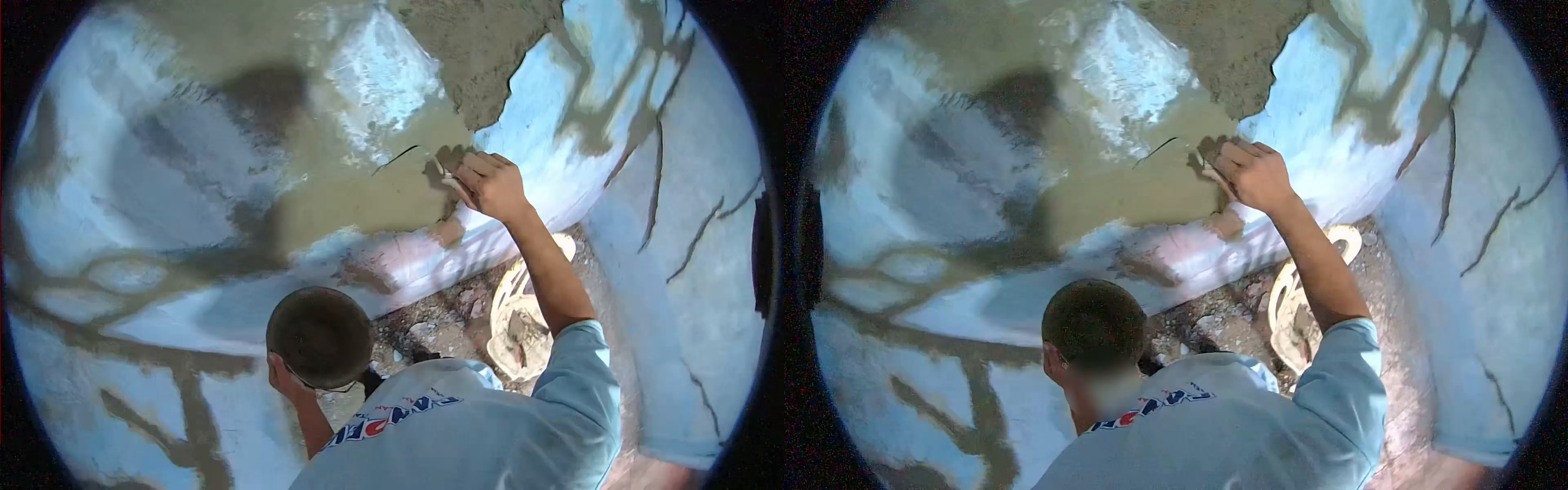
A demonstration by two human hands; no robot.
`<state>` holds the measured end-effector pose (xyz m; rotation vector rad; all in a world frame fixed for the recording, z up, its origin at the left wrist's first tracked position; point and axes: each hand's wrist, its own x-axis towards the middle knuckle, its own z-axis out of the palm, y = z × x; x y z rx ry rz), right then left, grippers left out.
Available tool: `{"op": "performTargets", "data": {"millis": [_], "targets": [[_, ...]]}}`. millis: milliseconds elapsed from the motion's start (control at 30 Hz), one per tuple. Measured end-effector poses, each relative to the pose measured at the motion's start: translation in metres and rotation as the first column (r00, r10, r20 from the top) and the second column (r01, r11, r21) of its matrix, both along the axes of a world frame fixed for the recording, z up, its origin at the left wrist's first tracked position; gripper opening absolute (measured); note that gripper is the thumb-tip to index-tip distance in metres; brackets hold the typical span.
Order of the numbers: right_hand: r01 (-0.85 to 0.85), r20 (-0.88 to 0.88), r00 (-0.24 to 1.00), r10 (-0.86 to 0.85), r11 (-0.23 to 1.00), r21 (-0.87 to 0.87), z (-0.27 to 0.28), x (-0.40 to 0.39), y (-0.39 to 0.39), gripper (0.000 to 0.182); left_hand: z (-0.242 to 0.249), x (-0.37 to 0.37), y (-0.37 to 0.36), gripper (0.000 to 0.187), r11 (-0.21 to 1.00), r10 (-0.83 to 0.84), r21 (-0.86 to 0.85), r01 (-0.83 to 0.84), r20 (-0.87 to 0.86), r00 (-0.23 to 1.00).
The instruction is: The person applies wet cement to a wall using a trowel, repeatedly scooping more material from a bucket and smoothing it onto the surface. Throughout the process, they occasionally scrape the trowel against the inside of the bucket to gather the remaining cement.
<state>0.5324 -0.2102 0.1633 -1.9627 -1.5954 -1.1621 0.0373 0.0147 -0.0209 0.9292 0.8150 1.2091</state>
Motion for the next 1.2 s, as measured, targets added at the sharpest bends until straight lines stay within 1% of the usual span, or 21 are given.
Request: {"op": "performTargets", "data": {"millis": [67,100,200,233,267,333,367,400,433,467,500,533,600,700,800,867,900,933,1000,1133,1200], "targets": [[0.017,-0.050,0.999,-0.017,1.000,-0.006,0.006,0.001,-0.002,0.021,0.003,0.001,-0.004,0.038,1.000,0.015,-0.027,-0.015,0.032,0.999],[0.018,-0.087,0.996,-0.016,1.000,0.022,0.014,-0.003,-0.002,0.019,-0.003,-0.003,-0.004,0.036,0.997,0.066,-0.039,-0.069,-0.064,0.996],[-0.024,-0.162,0.986,0.044,0.992,0.122,0.024,0.005,-0.007,0.018,0.000,0.002,-0.010,0.035,0.987,0.131,-0.088,-0.136,-0.058,0.990],[-0.085,-0.130,0.984,0.120,0.964,0.253,0.035,0.003,-0.006,0.017,-0.009,-0.001,-0.005,0.035,0.992,0.104,-0.067,-0.104,-0.010,0.995],[0.018,-0.192,0.981,0.033,0.966,0.257,0.037,0.003,-0.010,0.017,-0.018,-0.007,-0.005,0.036,0.995,0.086,-0.051,-0.086,0.003,0.996],[-0.026,-0.126,0.991,0.049,0.984,0.175,0.044,0.008,-0.023,0.017,-0.005,-0.006,-0.009,0.037,0.999,0.042,-0.013,-0.042,0.026,0.999],[-0.062,-0.096,0.993,0.071,0.993,0.096,0.046,0.006,-0.025,0.017,-0.006,-0.006,-0.009,0.038,0.993,0.088,-0.084,-0.086,0.017,0.996],[-0.092,-0.069,0.993,0.093,0.996,0.018,0.047,0.004,-0.027,0.018,-0.021,-0.013,-0.004,0.038,0.994,0.082,-0.080,-0.079,0.031,0.996],[-0.078,0.000,0.997,0.078,0.990,-0.119,0.032,0.017,-0.029,0.019,-0.044,-0.023,0.005,0.038,0.995,0.075,-0.075,-0.071,0.044,0.996],[-0.091,0.092,0.990,0.108,0.980,-0.174,0.036,0.012,-0.026,0.016,-0.058,-0.027,0.007,0.038,0.996,0.068,-0.068,-0.064,0.057,0.996],[-0.073,0.106,0.989,0.102,0.965,-0.251,0.033,0.014,-0.025,0.016,-0.016,-0.012,-0.005,0.038,0.994,0.090,-0.053,-0.093,-0.053,0.995],[-0.053,0.120,0.988,0.097,0.944,-0.324,0.031,0.016,-0.023,0.015,-0.021,-0.011,-0.006,0.038,0.991,0.106,-0.074,-0.108,-0.028,0.994],[-0.043,0.159,0.983,0.095,0.952,-0.305,0.038,0.018,-0.019,0.015,-0.031,-0.012,-0.001,0.038,0.984,0.143,-0.110,-0.140,0.018,0.990],[-0.009,0.226,0.972,0.070,0.966,-0.257,0.060,0.010,-0.014,0.016,-0.035,-0.019,0.001,0.037,0.993,0.078,-0.093,-0.072,0.066,0.995],[-0.007,0.256,0.965,0.055,0.983,-0.186,0.082,0.004,-0.009,0.018,-0.040,-0.021,0.000,0.035,0.974,0.143,-0.177,-0.142,-0.009,0.990],[0.041,0.243,0.970,0.003,0.984,-0.173,0.098,0.005,-0.012,0.018,-0.071,-0.029,0.005,0.036,0.981,0.196,0.033,-0.193,-0.215,0.957],[0.041,0.184,0.983,-0.012,0.987,-0.156,0.106,0.006,-0.014,0.018,-0.073,-0.029,0.004,0.036,0.980,0.201,0.046,-0.195,-0.205,0.958],[-0.044,0.146,0.988,0.050,0.998,-0.044,0.119,-0.004,-0.008,0.016,-0.060,-0.023,-0.001,0.036,0.978,0.206,0.060,-0.198,-0.196,0.959],[-0.010,0.142,0.990,0.020,0.998,-0.069,0.122,0.009,-0.017,0.013,-0.033,-0.012,-0.007,0.036,0.980,0.177,-0.098,-0.171,0.052,0.983],[-0.105,0.200,0.962,0.188,0.925,-0.365,0.097,0.017,-0.023,0.014,-0.037,-0.014,-0.005,0.035,0.971,0.204,-0.130,-0.199,0.030,0.979],[-0.081,0.214,0.959,0.186,0.904,-0.420,0.081,0.018,-0.018,0.014,-0.032,-0.018,-0.006,0.035,0.968,0.203,-0.143,-0.204,-0.022,0.979]]}}
